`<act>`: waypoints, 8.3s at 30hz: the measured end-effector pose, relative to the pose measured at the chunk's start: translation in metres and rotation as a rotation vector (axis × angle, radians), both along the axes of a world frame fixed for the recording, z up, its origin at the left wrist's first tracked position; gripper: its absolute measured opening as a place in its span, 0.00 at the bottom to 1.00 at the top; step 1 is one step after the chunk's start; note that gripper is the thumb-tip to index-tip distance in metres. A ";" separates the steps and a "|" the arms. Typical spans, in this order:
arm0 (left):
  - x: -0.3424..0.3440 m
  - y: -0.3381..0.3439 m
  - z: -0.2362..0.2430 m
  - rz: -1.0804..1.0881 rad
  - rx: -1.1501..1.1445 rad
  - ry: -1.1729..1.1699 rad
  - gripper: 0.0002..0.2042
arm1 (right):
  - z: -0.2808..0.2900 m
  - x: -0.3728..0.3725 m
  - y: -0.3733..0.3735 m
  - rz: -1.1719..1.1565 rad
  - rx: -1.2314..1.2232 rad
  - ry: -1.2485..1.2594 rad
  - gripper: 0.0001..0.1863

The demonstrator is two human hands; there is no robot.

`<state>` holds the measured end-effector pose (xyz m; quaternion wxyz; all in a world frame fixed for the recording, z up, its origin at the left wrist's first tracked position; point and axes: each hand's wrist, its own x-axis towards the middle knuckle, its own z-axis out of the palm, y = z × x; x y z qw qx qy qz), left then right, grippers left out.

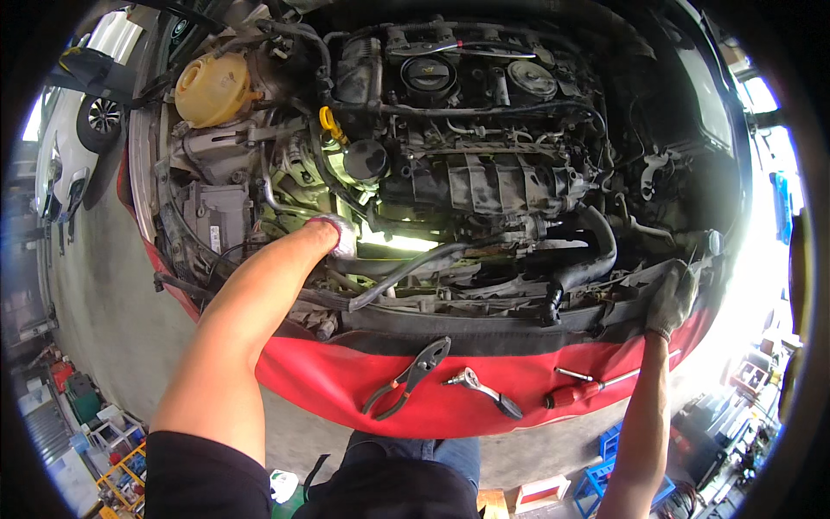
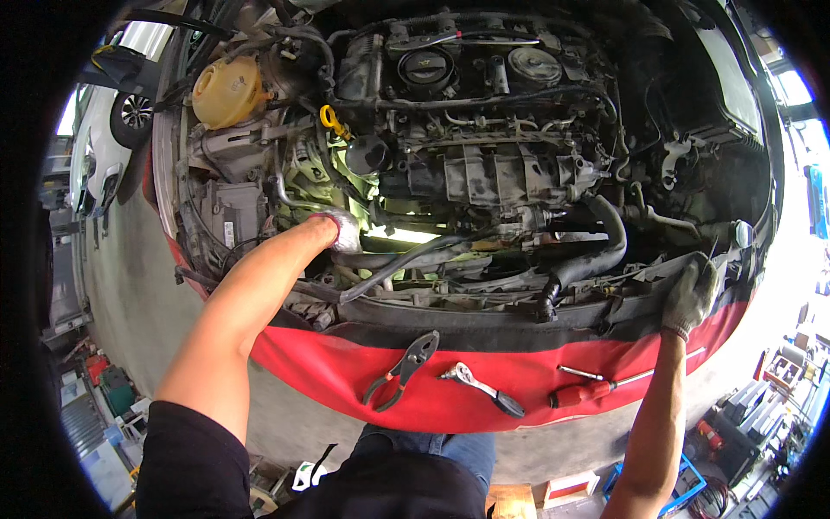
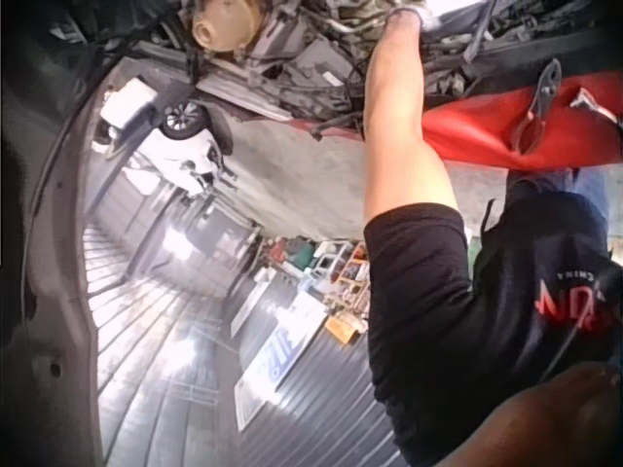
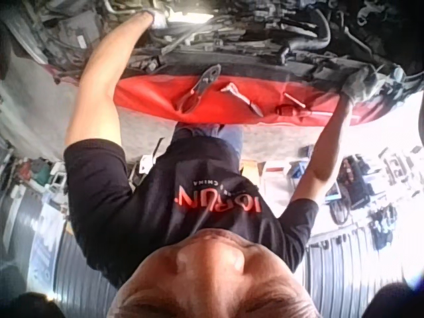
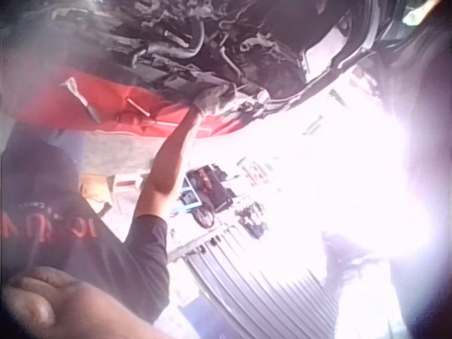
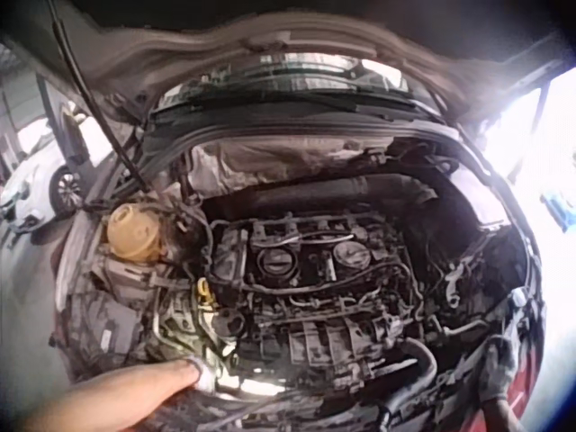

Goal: The person works on a car engine with the hood open, using a flashlight to illuminate the engine bay. They manipulate hoses and components with gloved hands, occasionally using pliers to adjust parts. The person moves around the engine bay, inspecting and adjusting various components throughout the clip.

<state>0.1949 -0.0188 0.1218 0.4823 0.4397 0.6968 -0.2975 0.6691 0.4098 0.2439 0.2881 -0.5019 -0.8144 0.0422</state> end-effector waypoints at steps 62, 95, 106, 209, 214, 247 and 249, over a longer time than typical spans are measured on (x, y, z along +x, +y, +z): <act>0.024 0.027 0.117 -0.108 0.226 -0.028 0.28 | -0.010 0.014 0.021 0.131 0.119 -0.107 0.20; 0.083 0.124 0.073 0.155 0.438 0.038 0.34 | -0.006 0.001 0.015 0.041 0.049 0.013 0.23; 0.102 0.124 0.072 0.176 0.426 -0.004 0.28 | -0.024 0.060 0.065 0.362 0.592 -0.505 0.15; 0.044 0.100 0.123 0.240 0.131 -0.462 0.32 | 0.007 0.020 0.010 0.028 -0.173 -0.094 0.15; 0.053 0.073 0.098 0.257 0.267 -0.440 0.36 | 0.009 0.011 0.004 0.003 -0.210 -0.085 0.15; 0.004 -0.002 0.059 0.235 0.971 0.152 0.15 | 0.002 0.023 0.015 -0.016 -0.280 0.072 0.18; 0.000 0.006 0.062 0.170 0.830 0.122 0.16 | 0.006 0.020 0.013 -0.005 -0.214 -0.055 0.17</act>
